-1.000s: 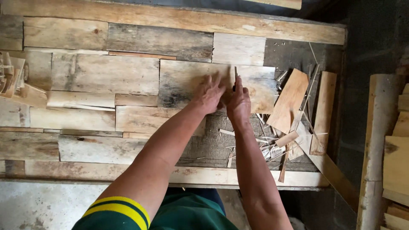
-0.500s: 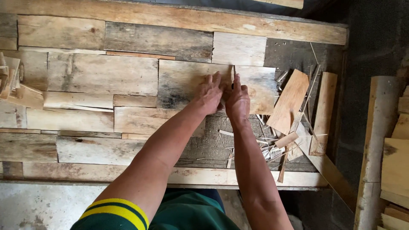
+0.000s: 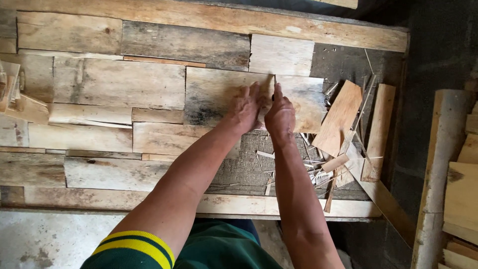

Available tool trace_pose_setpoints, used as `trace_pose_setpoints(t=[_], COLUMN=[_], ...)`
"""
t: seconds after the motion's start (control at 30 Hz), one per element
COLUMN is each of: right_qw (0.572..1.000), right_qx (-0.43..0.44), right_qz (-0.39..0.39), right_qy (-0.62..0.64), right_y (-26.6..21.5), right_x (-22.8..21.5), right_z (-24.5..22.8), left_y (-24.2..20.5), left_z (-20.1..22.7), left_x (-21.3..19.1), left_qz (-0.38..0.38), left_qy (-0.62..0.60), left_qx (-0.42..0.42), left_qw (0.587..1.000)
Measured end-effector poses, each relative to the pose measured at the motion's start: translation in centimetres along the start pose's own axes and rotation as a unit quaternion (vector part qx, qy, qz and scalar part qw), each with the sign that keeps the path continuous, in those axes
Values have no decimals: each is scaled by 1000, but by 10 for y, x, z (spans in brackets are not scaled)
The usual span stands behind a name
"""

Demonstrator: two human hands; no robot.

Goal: Laying out and trimming wood panels to create a textured surface on a low platform.

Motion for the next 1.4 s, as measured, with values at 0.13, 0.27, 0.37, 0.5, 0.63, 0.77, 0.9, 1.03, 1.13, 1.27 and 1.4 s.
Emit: trace_pose_setpoints(t=[0.13,0.27,0.37,0.5,0.63,0.77,0.9,1.03,1.13,1.27,1.4], right_qw=[996,986,993,998,986,988,975,978,981,979,983], right_qx=[-4,-2,-18,-43,8,12,28,25,17,-5,7], right_qz=[2,-7,4,7,-55,-71,-49,-36,-23,57,26], right_qy=[91,164,120,49,154,136,214,204,190,196,183], right_y=[3,6,14,11,-10,-18,-32,-45,-56,-71,-80], right_x=[-10,-5,18,19,-17,-18,-31,-22,-17,-7,-12], right_z=[3,8,14,9,6,4,3,3,4,7,3], left_y=[-3,-5,-3,-3,-10,6,-15,-25,-27,-16,-2], left_z=[-1,-1,2,-1,-9,-14,-3,-3,3,3,-2], left_x=[1,-1,-8,-6,-13,5,-18,-28,-34,-12,-1], left_qz=[22,55,53,49,65,95,90,68,56,36,68], left_qy=[-21,-49,22,-51,-219,-248,-170,-178,-139,-105,-111], left_qx=[4,11,23,5,-32,-55,-6,-7,10,-2,-11], left_qw=[1000,997,998,998,973,963,981,982,989,994,991])
Point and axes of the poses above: each hand's wrist, its own y-axis towards the middle knuckle, its own x-axis out of the palm, z = x × y, the point moved 8 cm from there along y, towards the middle knuckle, and after that the axes turned 6 degrees about -y, right-handed, at the moved point
